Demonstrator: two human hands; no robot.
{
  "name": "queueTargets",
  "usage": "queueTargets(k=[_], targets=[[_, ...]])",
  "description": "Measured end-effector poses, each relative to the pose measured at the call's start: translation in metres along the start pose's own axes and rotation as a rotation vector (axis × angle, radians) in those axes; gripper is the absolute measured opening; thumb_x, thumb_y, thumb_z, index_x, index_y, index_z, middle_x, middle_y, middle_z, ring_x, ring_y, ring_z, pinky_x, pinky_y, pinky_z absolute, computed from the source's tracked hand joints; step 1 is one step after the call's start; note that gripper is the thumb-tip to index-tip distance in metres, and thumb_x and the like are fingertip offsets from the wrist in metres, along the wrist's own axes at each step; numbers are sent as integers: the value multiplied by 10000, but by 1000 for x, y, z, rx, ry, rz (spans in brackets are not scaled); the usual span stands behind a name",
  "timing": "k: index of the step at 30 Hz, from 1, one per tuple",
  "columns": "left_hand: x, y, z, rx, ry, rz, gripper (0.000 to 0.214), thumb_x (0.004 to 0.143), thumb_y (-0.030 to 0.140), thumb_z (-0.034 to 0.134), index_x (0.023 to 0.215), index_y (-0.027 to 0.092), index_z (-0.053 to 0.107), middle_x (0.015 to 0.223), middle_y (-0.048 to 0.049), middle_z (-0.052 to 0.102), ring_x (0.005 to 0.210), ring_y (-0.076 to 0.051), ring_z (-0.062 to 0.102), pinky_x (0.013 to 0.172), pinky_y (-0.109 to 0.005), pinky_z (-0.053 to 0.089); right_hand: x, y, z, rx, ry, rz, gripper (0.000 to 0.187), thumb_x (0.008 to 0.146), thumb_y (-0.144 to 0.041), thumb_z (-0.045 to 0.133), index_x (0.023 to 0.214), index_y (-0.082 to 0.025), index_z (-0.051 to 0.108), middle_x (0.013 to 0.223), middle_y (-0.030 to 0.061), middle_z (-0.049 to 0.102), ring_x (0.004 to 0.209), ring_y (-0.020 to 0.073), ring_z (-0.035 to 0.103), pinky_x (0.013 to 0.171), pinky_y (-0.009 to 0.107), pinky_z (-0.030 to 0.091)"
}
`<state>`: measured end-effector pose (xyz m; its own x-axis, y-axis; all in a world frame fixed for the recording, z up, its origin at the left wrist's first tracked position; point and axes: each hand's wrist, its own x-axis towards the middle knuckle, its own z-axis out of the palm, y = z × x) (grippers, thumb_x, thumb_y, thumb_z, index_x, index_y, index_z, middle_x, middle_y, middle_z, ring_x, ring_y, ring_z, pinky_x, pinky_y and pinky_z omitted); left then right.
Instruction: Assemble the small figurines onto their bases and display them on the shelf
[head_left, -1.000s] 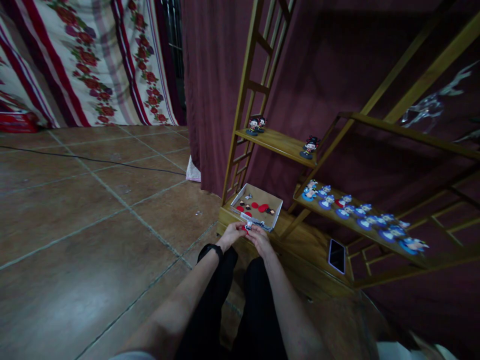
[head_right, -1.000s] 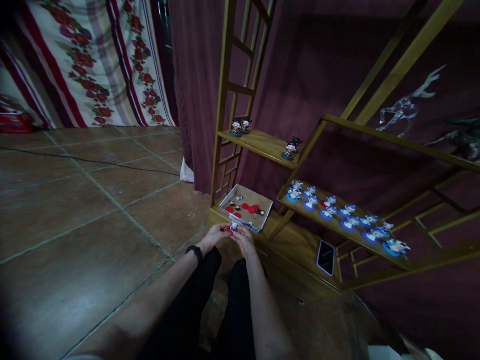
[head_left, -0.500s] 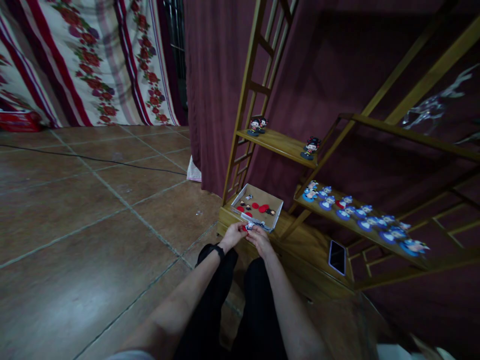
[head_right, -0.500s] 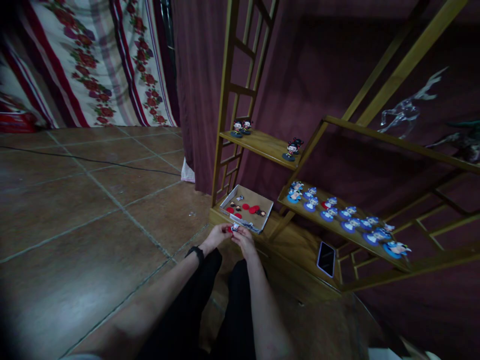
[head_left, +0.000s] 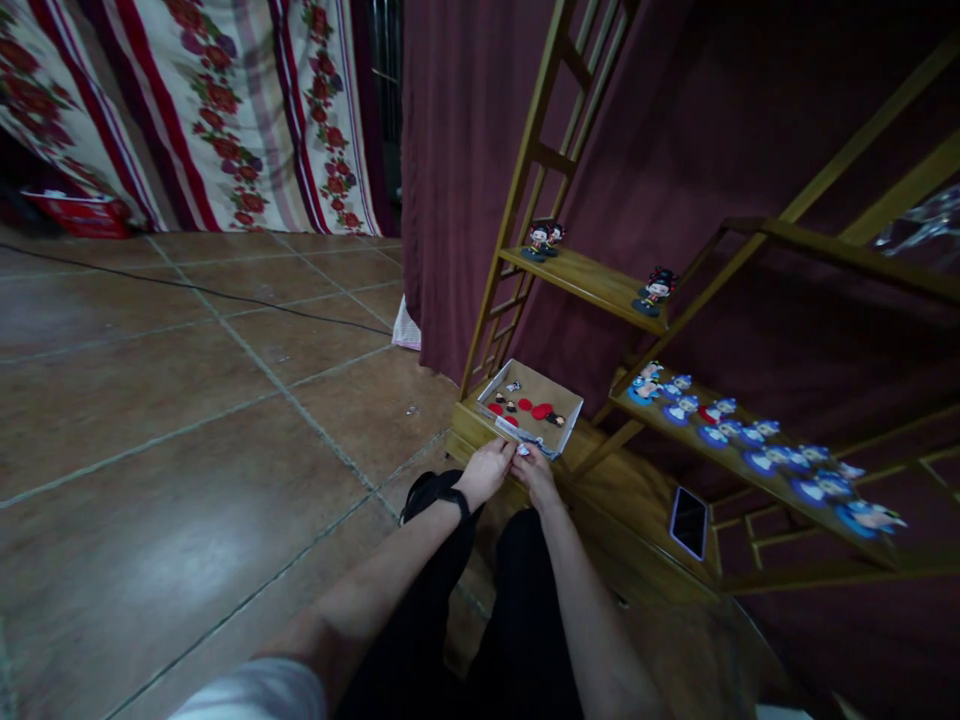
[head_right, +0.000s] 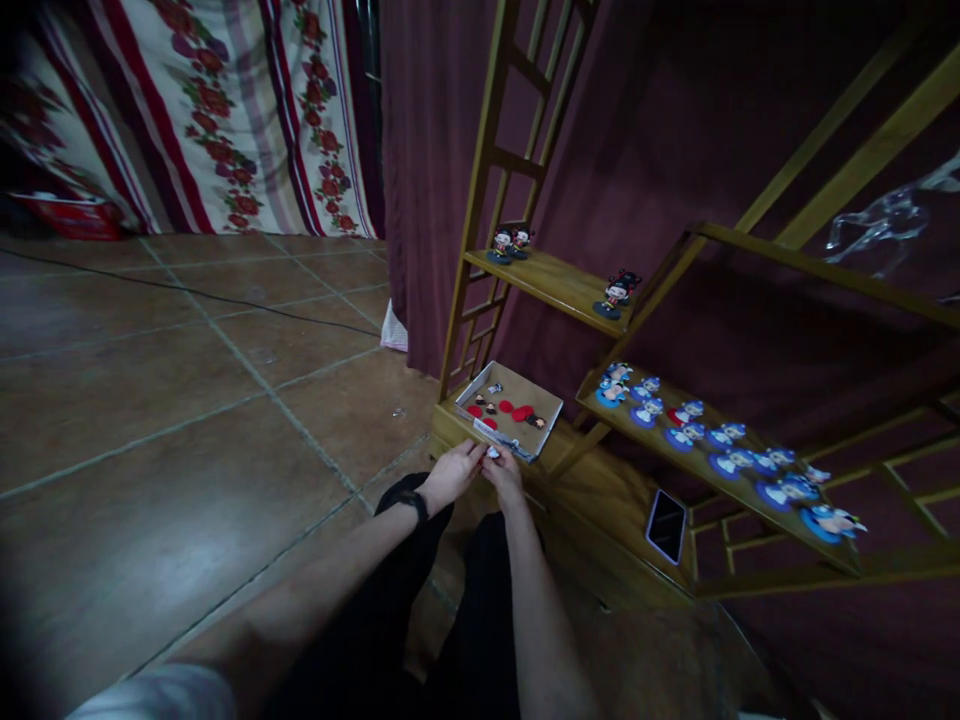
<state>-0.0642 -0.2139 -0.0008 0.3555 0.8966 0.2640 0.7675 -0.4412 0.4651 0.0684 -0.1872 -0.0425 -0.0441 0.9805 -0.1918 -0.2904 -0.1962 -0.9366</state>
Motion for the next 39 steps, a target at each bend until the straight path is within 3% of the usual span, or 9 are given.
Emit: queueTargets(k=[8,13,19,26,30,34,39], targets=[[-3,10,-3,281,26,119,365,842,120,336,1201,114,399,1005,-134,515,935,-217,495,811,-352,357,-1,-2,0,-83,-2,-36,368,559,-335,699,878,-237,542,755,-33,616,683,130,576,628,251,460],[-5,15,-5,302,38,155,379,847,116,320,1221,92,378,1034,-153,508,958,-228,484,820,-362,342,-1,-2,-2,-127,11,-117,349,588,-354,680,876,-223,531,730,-33,592,645,118,545,600,232,441],[-6,16,-7,274,25,125,379,847,104,310,1218,104,386,1046,-153,510,974,-227,484,833,-368,353,-6,-8,1,-124,10,-94,358,581,-367,681,878,-233,532,731,-32,594,642,124,544,592,234,443],[-4,5,-2,44,-17,6,385,863,197,309,1241,185,384,1043,-99,544,916,-177,555,810,-298,414,-11,-10,7,-199,89,-136,296,595,-441,654,797,-239,575,738,-11,622,669,160,567,583,270,468],[4,-12,7,-91,-10,-103,472,841,239,334,1309,187,325,1238,-111,492,1118,-188,494,913,-288,374,-2,-9,12,-244,166,-293,256,562,-438,670,697,-232,601,693,7,629,699,202,587,656,319,468],[4,-16,2,-242,38,-124,583,826,338,362,1367,173,225,1330,-102,434,1201,-167,428,950,-270,353,-8,-17,14,-227,253,-354,233,540,-442,675,669,-257,618,682,11,632,714,237,603,684,360,468],[3,-14,-16,-322,55,-298,614,795,370,404,1363,186,263,1115,-88,611,1002,-204,590,806,-279,447,-20,-39,16,-216,245,-372,208,534,-460,677,614,-282,604,628,3,607,657,243,595,614,375,473]])
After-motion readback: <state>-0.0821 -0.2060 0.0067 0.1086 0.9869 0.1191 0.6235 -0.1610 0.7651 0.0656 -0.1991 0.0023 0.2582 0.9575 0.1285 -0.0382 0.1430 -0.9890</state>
